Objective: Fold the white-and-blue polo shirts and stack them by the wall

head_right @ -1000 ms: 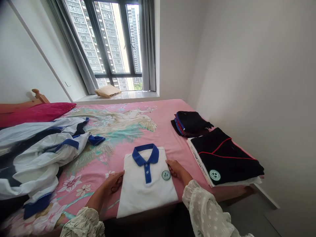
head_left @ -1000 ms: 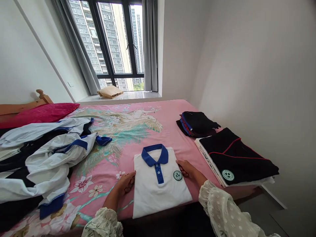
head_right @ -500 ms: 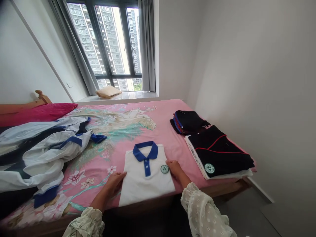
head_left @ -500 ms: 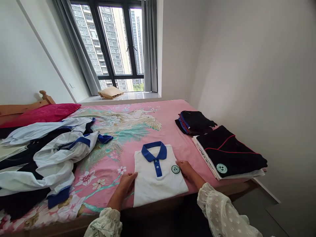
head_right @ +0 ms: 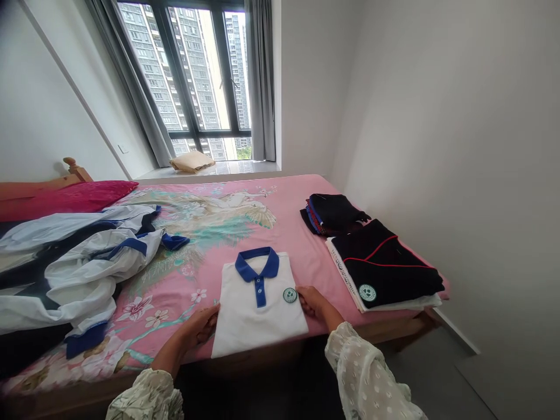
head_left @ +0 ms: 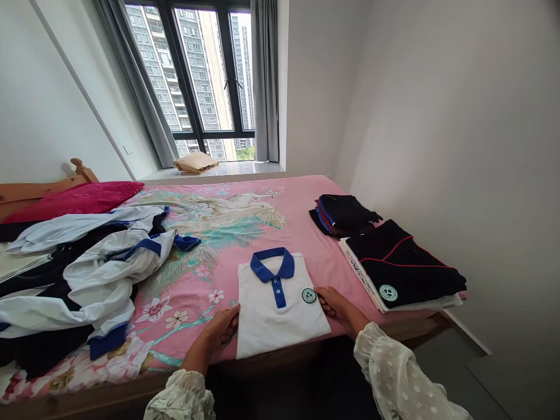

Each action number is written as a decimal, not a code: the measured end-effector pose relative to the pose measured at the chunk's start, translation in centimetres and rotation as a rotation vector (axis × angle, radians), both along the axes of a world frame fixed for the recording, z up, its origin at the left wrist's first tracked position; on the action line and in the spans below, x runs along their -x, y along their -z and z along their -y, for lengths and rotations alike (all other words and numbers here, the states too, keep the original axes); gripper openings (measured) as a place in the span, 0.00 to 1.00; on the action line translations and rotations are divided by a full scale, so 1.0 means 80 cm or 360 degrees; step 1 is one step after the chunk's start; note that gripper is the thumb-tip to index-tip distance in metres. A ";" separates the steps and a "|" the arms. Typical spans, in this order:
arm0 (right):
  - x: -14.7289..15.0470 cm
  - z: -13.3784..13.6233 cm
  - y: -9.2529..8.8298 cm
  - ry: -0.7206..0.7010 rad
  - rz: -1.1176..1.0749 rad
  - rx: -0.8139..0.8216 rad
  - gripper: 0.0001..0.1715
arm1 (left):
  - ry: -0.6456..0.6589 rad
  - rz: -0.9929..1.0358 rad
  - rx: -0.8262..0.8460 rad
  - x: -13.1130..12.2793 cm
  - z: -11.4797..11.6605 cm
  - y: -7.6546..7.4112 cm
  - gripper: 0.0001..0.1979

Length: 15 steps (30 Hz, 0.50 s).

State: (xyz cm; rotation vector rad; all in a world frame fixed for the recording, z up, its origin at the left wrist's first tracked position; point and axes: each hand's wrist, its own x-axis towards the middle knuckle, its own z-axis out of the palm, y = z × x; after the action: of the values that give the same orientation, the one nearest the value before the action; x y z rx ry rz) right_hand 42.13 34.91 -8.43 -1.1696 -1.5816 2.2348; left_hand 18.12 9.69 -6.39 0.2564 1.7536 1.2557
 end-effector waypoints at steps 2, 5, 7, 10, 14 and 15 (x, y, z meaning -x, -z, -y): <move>0.000 0.002 0.000 0.0015 0.0014 -0.0008 0.20 | 0.0076 0.0043 0.0040 0.000 0.003 -0.002 0.25; 0.002 0.007 0.001 0.0110 -0.0001 -0.0064 0.17 | 0.0065 0.0010 0.0040 -0.004 0.005 -0.003 0.26; 0.001 0.007 0.002 0.0118 0.0007 -0.0075 0.17 | 0.0063 -0.0004 0.0021 -0.005 0.006 -0.004 0.26; -0.007 0.004 0.003 0.0008 0.0064 -0.0016 0.20 | 0.0153 0.0064 0.0031 -0.005 0.010 -0.006 0.25; -0.018 0.005 0.005 -0.0081 0.0069 0.0018 0.18 | 0.0123 0.0069 0.0054 -0.005 0.013 -0.001 0.23; -0.020 0.007 0.006 -0.0069 0.0047 0.0001 0.18 | 0.0087 0.0047 0.0046 -0.006 0.013 0.001 0.23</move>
State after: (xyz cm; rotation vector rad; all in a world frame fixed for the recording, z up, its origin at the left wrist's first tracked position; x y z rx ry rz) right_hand 43.76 34.31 -8.89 -1.1855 -1.6322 2.2550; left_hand 18.57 8.66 -6.45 0.2659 1.7270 1.1885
